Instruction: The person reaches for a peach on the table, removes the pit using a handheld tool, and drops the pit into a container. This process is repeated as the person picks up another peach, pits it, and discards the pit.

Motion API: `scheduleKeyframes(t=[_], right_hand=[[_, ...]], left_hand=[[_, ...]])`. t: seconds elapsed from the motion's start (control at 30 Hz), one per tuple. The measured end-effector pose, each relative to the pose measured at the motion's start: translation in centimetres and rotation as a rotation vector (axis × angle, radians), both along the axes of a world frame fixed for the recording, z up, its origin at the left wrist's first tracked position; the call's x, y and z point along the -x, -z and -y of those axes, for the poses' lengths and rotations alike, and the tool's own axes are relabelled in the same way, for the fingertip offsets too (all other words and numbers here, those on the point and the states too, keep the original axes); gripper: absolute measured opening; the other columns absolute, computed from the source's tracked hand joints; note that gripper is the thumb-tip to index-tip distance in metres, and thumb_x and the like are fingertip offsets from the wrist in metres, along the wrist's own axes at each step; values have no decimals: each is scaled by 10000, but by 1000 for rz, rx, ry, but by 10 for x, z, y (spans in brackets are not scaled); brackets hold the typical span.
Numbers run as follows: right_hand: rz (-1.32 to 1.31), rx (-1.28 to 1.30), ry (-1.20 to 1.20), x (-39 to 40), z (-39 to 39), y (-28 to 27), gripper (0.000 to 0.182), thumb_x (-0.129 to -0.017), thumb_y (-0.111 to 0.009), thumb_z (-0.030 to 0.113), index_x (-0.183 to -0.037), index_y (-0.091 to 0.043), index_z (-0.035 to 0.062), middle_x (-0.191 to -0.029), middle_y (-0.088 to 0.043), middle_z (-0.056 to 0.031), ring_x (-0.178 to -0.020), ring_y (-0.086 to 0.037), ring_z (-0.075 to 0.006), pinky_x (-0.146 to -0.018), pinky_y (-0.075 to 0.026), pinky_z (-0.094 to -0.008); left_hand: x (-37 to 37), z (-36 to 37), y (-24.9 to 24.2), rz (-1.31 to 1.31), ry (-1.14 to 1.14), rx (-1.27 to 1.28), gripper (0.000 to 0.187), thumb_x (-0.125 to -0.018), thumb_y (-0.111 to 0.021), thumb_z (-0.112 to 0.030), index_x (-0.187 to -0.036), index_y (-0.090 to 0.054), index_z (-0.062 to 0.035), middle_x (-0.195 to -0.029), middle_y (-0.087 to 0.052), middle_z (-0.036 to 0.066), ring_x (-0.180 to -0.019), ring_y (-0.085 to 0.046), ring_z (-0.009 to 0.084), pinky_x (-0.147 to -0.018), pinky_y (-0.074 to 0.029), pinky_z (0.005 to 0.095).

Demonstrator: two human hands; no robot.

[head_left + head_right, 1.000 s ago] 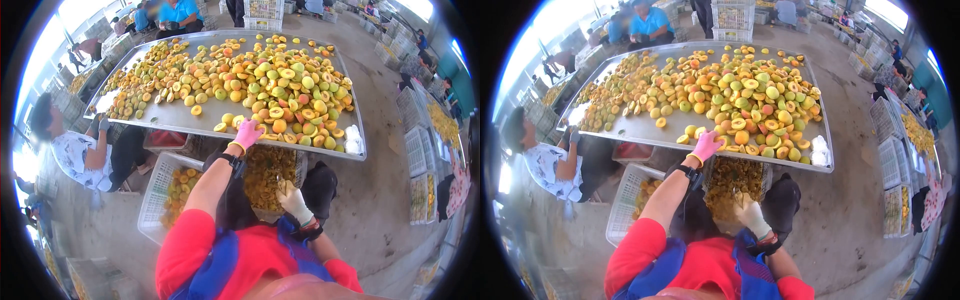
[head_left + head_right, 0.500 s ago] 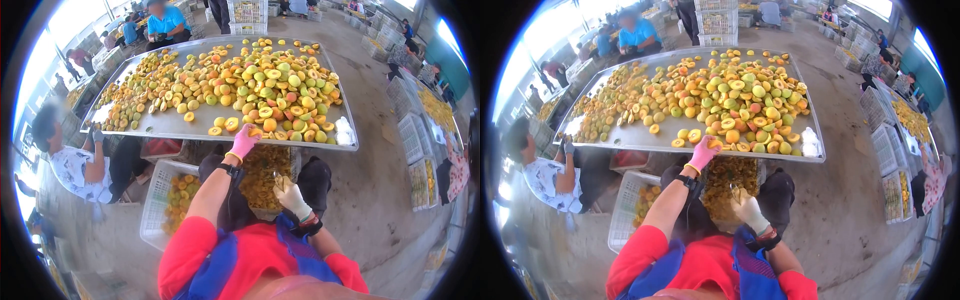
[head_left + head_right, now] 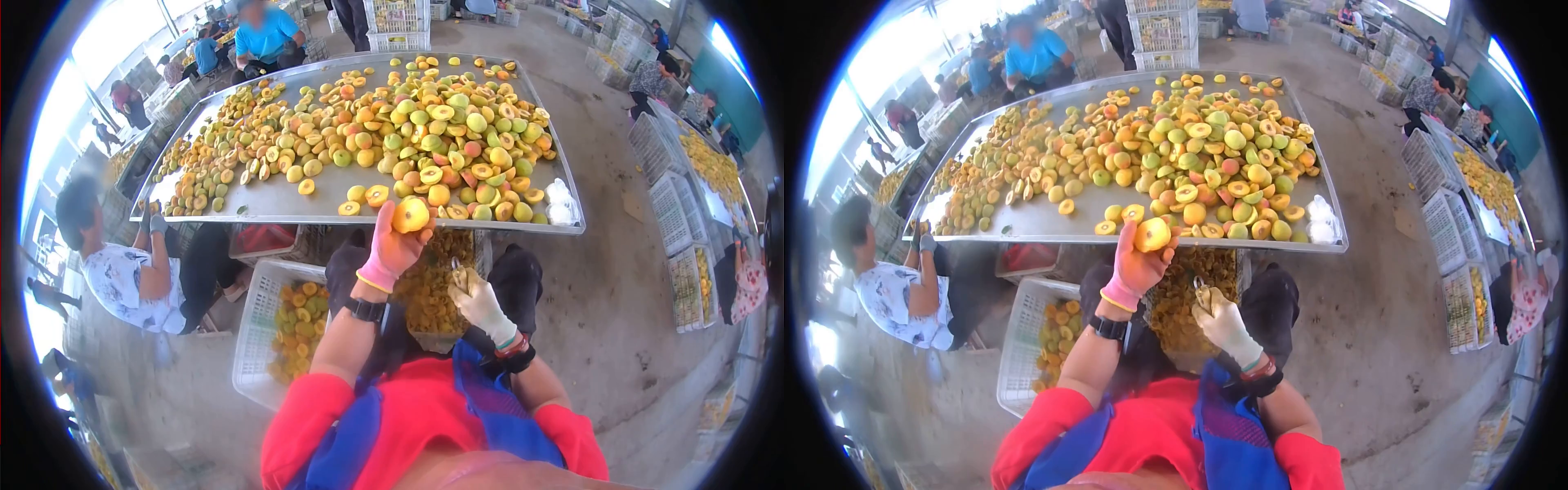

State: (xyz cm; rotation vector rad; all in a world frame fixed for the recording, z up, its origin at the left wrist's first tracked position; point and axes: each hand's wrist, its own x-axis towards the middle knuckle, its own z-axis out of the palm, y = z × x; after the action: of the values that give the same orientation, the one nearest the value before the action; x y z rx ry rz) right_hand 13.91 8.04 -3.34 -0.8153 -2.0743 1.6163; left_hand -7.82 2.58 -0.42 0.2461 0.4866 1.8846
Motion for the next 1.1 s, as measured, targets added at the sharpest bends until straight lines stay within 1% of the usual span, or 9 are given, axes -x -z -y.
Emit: scheduleKeyframes(t=[0.07,0.27,0.4,0.5,0.6,0.7,0.77,0.97,1.1], right_hand=[[-29,15,-17,0,-1,2,152,-908,-638,99,-943,-507,29,-729,-550,-98,-630,-572,-233,-599,-470,-366],[-70,-26,-25,-2,-2,-3,160,-898,-644,86,-958,-509,24,-736,-560,-96,-645,-602,-255,-600,-481,-363],[-109,-110,-78,-2,-5,-6,154,-891,-642,62,-972,-522,10,-755,-573,-107,-661,-618,-295,-596,-495,-370],[-186,-310,-97,2,-3,-18,157,-895,-634,48,-1005,-527,11,-764,-582,-108,-661,-620,-299,-602,-506,-368],[-191,-280,-56,4,1,-32,199,-921,-631,67,-1070,-508,23,-768,-594,-114,-640,-633,-275,-596,-505,-376],[-179,-253,-71,7,1,-39,197,-922,-628,88,-1072,-516,26,-767,-594,-176,-640,-641,-365,-567,-494,-422],[-236,-629,-103,12,-5,-29,197,-921,-626,113,-1061,-516,27,-747,-602,-205,-677,-638,-422,-562,-489,-453],[-119,-583,-110,15,-3,-39,215,-910,-639,144,-1031,-507,26,-691,-622,-209,-642,-639,-425,-543,-494,-488],[-80,-545,-48,19,-2,-40,218,-901,-642,134,-1030,-506,23,-684,-626,-213,-640,-648,-421,-549,-507,-490]], left_hand=[[-3,3,0,-84,15,-79,619,-1022,-463,-540,-1379,-519,-38,-1342,-596,195,-1092,-633,272,-836,-518,327],[-15,11,4,-303,-46,-18,642,-1032,-406,-579,-1427,-473,-77,-1243,-640,159,-993,-647,216,-752,-512,281],[-15,16,4,-413,-76,83,681,-1007,-391,-647,-1352,-533,-77,-1095,-670,110,-862,-640,161,-664,-489,249],[-15,20,5,-469,-63,177,711,-978,-383,-703,-1242,-595,-77,-997,-690,86,-781,-640,154,-615,-474,240],[-21,14,6,-467,-144,216,699,-994,-372,-682,-1246,-598,-70,-1058,-703,96,-796,-646,155,-612,-467,235],[-29,18,-7,-528,-140,177,686,-1018,-354,-643,-1263,-591,-48,-1118,-703,105,-821,-636,145,-636,-460,224],[-34,20,-13,-597,-149,193,658,-1038,-334,-609,-1254,-592,-45,-1133,-699,108,-821,-624,131,-631,-446,218],[-45,21,-20,-883,-203,145,643,-1060,-333,-553,-1281,-571,2,-1155,-687,127,-993,-639,159,-867,-502,279],[-49,18,-15,-1005,-235,82,560,-1074,-368,-468,-1269,-575,14,-1137,-669,112,-1062,-615,167,-973,-463,308]])
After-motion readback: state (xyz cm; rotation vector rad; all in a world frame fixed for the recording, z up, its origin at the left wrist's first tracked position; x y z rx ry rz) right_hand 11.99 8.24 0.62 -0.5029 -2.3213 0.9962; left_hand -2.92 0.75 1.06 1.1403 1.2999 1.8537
